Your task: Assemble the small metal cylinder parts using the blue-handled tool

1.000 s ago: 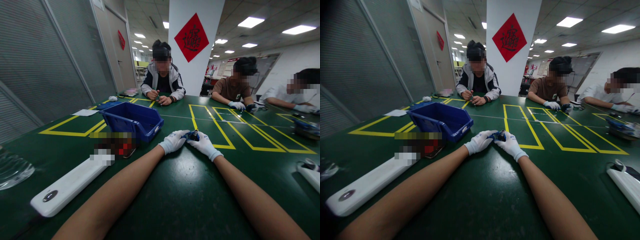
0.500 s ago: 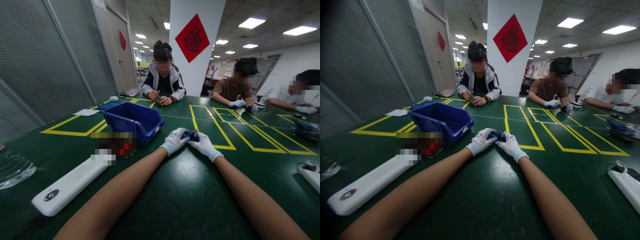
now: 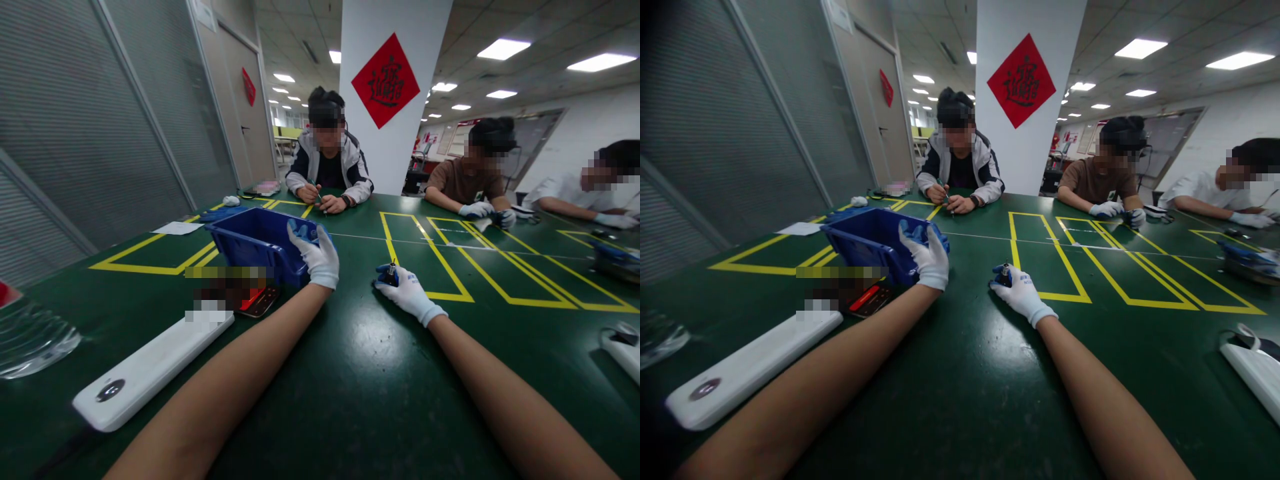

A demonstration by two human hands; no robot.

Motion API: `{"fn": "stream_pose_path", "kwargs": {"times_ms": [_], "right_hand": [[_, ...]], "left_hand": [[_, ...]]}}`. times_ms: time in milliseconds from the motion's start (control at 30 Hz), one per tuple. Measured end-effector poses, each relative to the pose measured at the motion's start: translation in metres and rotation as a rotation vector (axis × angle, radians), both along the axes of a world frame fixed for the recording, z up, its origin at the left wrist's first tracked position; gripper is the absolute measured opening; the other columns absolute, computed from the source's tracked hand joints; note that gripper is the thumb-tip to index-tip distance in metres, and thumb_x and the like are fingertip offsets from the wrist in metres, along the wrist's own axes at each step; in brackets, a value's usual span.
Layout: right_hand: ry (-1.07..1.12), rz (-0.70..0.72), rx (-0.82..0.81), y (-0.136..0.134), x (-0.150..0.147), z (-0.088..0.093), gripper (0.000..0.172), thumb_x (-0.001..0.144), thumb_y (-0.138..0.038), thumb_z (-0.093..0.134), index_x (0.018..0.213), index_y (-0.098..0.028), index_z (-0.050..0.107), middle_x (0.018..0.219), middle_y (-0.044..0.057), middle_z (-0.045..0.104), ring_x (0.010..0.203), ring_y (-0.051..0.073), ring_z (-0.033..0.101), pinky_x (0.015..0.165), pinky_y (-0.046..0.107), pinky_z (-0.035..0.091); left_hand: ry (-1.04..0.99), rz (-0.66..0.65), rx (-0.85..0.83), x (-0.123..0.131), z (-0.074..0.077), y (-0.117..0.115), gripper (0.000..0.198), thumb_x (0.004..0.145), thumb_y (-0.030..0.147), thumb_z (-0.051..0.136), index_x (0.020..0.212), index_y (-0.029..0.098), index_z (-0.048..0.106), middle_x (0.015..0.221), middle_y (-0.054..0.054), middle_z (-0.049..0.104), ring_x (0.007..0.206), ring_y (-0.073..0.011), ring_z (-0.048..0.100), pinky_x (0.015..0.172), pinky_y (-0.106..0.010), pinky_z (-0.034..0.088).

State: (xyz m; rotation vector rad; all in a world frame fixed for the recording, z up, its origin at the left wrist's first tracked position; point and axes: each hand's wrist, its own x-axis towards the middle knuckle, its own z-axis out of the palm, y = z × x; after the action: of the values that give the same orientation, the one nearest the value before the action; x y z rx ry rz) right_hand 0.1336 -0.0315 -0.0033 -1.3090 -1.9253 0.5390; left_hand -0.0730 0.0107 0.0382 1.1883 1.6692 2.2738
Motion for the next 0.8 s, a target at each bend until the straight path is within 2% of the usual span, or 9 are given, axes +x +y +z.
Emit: {"fn": "stream_pose_path", "kwargs": {"times_ms": [100, 200, 300, 400, 467, 533, 600, 667, 800], "right_hand": [[0.003, -0.005, -0.005, -0.001, -0.001, 0.001, 0.039, 0.074, -0.037, 0.063, 0.11, -0.021, 0.06, 0.098, 0.004, 0.067, 0.089, 0.017, 0.063, 0.084, 0.033, 0.049], [-0.01, -0.012, 0.001, -0.003, -0.001, 0.003, 0.04, 0.074, -0.039, 0.063, 0.11, -0.021, 0.06, 0.099, 0.004, 0.066, 0.09, 0.017, 0.063, 0.084, 0.033, 0.049], [-0.035, -0.019, 0.025, -0.003, -0.001, 0.003, 0.039, 0.075, -0.038, 0.061, 0.11, -0.021, 0.06, 0.099, 0.005, 0.066, 0.09, 0.018, 0.062, 0.084, 0.033, 0.049], [-0.075, -0.044, 0.088, 0.002, 0.0, -0.003, 0.037, 0.076, -0.03, 0.059, 0.111, -0.02, 0.059, 0.105, 0.006, 0.065, 0.096, 0.02, 0.061, 0.087, 0.034, 0.047], [-0.115, -0.143, 0.132, 0.008, 0.0, -0.009, 0.039, 0.075, -0.028, 0.058, 0.113, -0.019, 0.057, 0.111, 0.009, 0.062, 0.102, 0.022, 0.059, 0.092, 0.037, 0.044], [-0.145, -0.265, 0.139, 0.013, 0.001, -0.014, 0.044, 0.074, -0.03, 0.061, 0.116, -0.018, 0.056, 0.115, 0.013, 0.06, 0.105, 0.025, 0.057, 0.095, 0.04, 0.042], [-0.151, -0.313, 0.104, 0.015, 0.003, -0.014, 0.05, 0.071, -0.036, 0.064, 0.117, -0.017, 0.056, 0.115, 0.014, 0.059, 0.105, 0.027, 0.057, 0.094, 0.042, 0.042], [-0.128, -0.223, 0.04, 0.014, 0.008, -0.007, 0.057, 0.067, -0.04, 0.069, 0.117, -0.017, 0.056, 0.116, 0.013, 0.059, 0.104, 0.026, 0.057, 0.093, 0.042, 0.043], [0.034, 0.158, -0.171, 0.007, 0.025, 0.014, 0.056, 0.066, -0.039, 0.071, 0.116, -0.018, 0.057, 0.11, 0.007, 0.064, 0.098, 0.021, 0.061, 0.09, 0.036, 0.046]], "left_hand": [[0.075, 0.012, -0.023, -0.006, 0.002, -0.001, 0.062, 0.09, 0.042, 0.044, 0.139, 0.017, 0.016, 0.143, -0.015, 0.031, 0.136, -0.022, 0.027, 0.112, -0.043, 0.025], [0.246, -0.033, -0.016, -0.005, -0.002, -0.01, 0.057, 0.091, 0.04, 0.043, 0.139, 0.017, 0.021, 0.142, -0.015, 0.033, 0.135, -0.0211, 0.029, 0.111, -0.041, 0.027], [0.626, -0.332, -0.012, 0.007, -0.012, -0.026, 0.047, 0.09, 0.04, 0.041, 0.131, 0.018, 0.038, 0.138, -0.013, 0.04, 0.129, -0.0199, 0.038, 0.107, -0.036, 0.034], [1.007, -0.669, -0.147, 0.026, -0.026, -0.039, 0.048, 0.088, 0.046, 0.043, 0.13, 0.022, 0.044, 0.136, -0.009, 0.046, 0.125, -0.0225, 0.044, 0.104, -0.039, 0.037], [1.113, -0.768, -0.256, 0.036, -0.034, -0.043, 0.054, 0.089, 0.049, 0.039, 0.136, 0.023, 0.038, 0.137, -0.009, 0.046, 0.122, -0.0233, 0.047, 0.101, -0.04, 0.038], [1.152, -0.803, -0.317, 0.041, -0.039, -0.043, 0.056, 0.09, 0.05, 0.035, 0.138, 0.022, 0.034, 0.136, -0.01, 0.047, 0.12, -0.0231, 0.049, 0.1, -0.039, 0.039], [1.173, -0.814, -0.332, 0.041, -0.041, -0.042, 0.057, 0.09, 0.052, 0.032, 0.138, 0.021, 0.034, 0.134, -0.01, 0.049, 0.12, -0.023, 0.05, 0.1, -0.037, 0.04], [1.179, -0.811, -0.33, 0.038, -0.041, -0.041, 0.058, 0.089, 0.054, 0.032, 0.137, 0.021, 0.036, 0.133, -0.01, 0.05, 0.119, -0.0231, 0.05, 0.099, -0.037, 0.04], [1.177, -0.799, -0.348, 0.035, -0.04, -0.04, 0.063, 0.087, 0.057, 0.034, 0.138, 0.02, 0.034, 0.134, -0.011, 0.049, 0.119, -0.0243, 0.051, 0.099, -0.037, 0.04]]}}
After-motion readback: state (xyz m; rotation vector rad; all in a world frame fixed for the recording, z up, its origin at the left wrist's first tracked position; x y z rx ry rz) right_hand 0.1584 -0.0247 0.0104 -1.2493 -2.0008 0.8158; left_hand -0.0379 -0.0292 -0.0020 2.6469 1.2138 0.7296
